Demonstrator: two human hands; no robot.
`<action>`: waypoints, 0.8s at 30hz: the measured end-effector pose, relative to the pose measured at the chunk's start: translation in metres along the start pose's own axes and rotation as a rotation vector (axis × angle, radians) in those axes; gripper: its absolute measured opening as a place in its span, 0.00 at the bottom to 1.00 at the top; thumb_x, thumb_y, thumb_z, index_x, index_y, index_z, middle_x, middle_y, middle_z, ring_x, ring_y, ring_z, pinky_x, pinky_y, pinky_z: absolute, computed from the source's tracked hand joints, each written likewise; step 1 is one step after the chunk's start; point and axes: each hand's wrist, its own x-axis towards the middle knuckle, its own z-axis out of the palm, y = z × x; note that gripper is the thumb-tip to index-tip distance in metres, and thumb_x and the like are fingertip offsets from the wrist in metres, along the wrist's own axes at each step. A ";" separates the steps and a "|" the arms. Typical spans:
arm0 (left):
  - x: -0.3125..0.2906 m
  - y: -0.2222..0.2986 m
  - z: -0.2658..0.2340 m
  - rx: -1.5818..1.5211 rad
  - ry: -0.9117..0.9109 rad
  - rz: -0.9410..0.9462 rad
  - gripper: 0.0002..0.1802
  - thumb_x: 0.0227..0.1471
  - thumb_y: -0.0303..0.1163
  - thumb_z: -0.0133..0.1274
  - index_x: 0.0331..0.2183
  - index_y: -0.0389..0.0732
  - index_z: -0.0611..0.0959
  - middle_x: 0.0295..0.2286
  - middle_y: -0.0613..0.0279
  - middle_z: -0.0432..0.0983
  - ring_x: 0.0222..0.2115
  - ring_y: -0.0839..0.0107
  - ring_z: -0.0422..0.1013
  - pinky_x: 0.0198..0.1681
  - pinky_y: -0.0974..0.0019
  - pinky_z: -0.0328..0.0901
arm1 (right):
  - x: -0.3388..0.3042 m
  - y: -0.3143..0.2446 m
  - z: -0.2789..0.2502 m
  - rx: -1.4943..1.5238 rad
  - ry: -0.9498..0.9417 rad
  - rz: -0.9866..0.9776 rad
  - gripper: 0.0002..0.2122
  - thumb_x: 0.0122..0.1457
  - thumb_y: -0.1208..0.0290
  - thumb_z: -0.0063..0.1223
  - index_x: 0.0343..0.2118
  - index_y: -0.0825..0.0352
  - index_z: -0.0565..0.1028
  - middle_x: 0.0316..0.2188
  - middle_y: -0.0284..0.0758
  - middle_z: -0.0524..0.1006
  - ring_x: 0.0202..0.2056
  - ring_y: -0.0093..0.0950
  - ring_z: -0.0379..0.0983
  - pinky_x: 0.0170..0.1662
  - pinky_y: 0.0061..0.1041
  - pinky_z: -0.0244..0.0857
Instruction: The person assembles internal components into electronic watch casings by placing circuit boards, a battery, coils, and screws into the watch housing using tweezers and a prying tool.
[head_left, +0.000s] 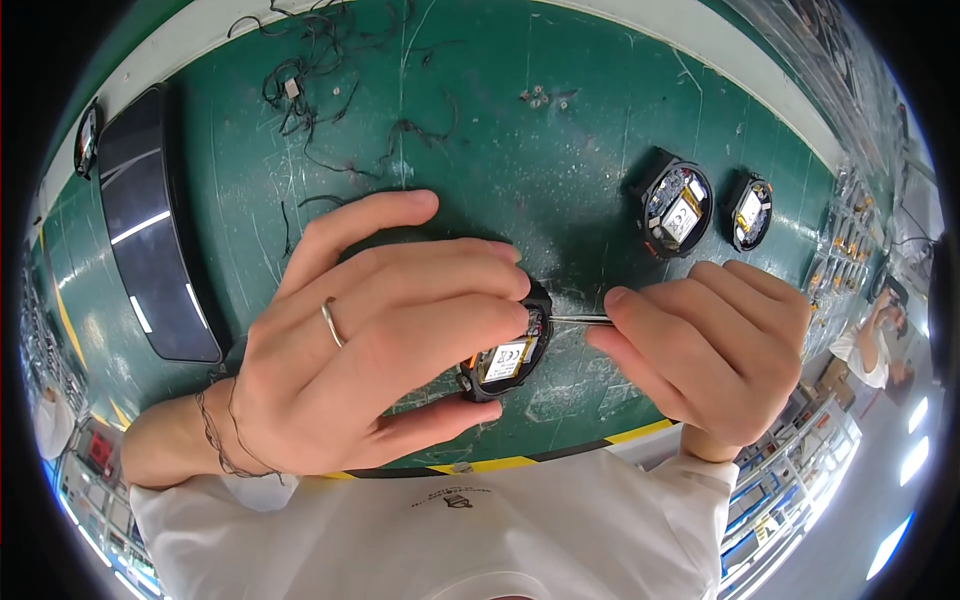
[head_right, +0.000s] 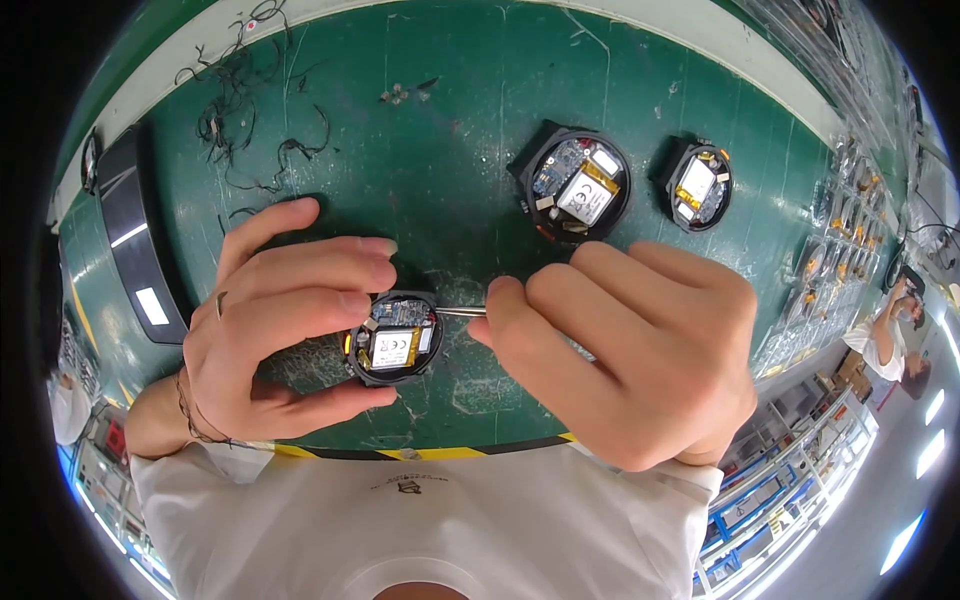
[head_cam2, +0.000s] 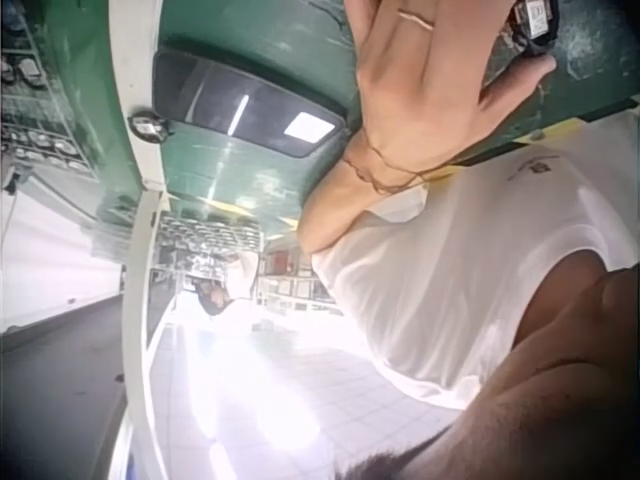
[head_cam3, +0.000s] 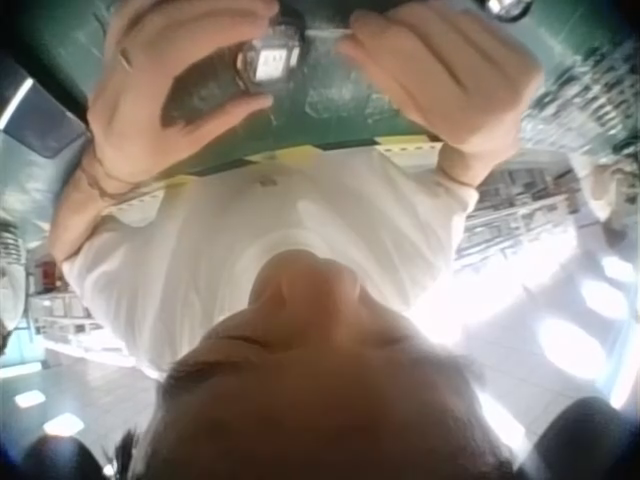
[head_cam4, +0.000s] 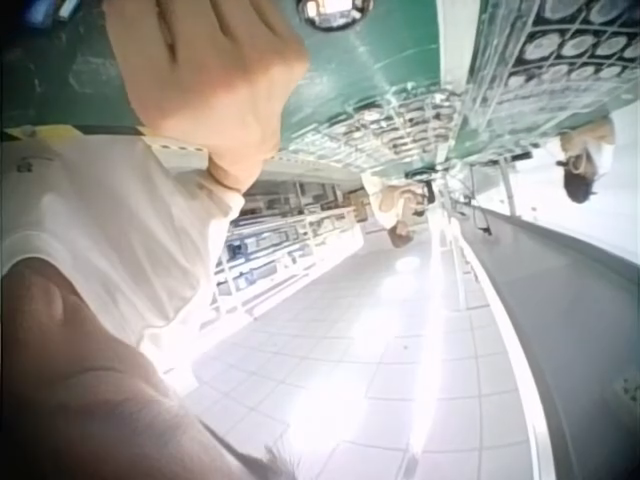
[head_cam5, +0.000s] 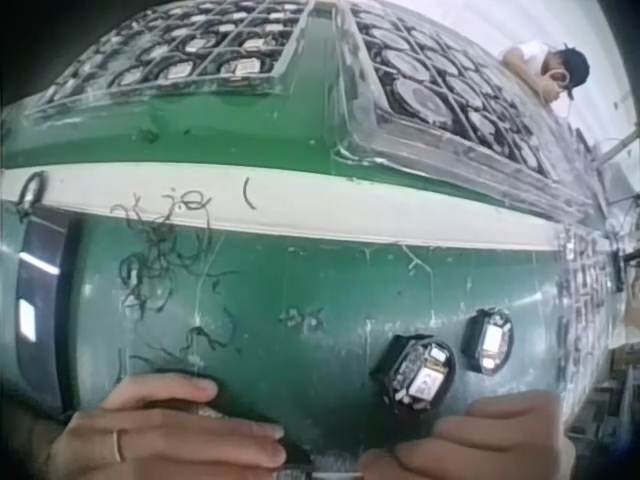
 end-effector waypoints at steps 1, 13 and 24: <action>0.000 -0.001 0.001 0.004 0.005 0.001 0.39 0.37 0.28 0.78 0.50 0.37 0.75 0.45 0.43 0.82 0.48 0.49 0.80 0.64 0.42 0.59 | 0.000 0.000 0.000 -0.007 0.000 -0.002 0.15 0.41 0.63 0.75 0.28 0.66 0.81 0.19 0.32 0.76 0.17 0.28 0.70 0.19 0.24 0.56; 0.002 -0.003 -0.001 0.074 -0.005 0.007 0.36 0.40 0.30 0.77 0.50 0.38 0.76 0.46 0.44 0.83 0.50 0.48 0.79 0.62 0.43 0.63 | -0.001 -0.001 -0.005 0.012 -0.009 -0.001 0.15 0.42 0.63 0.75 0.29 0.67 0.82 0.20 0.31 0.78 0.17 0.28 0.70 0.19 0.24 0.57; 0.000 -0.004 0.003 0.124 0.015 0.004 0.35 0.41 0.33 0.77 0.50 0.38 0.78 0.46 0.48 0.83 0.51 0.51 0.77 0.61 0.44 0.64 | 0.003 -0.008 0.021 0.189 0.063 -0.020 0.15 0.44 0.69 0.77 0.32 0.69 0.82 0.19 0.33 0.78 0.16 0.27 0.72 0.18 0.23 0.60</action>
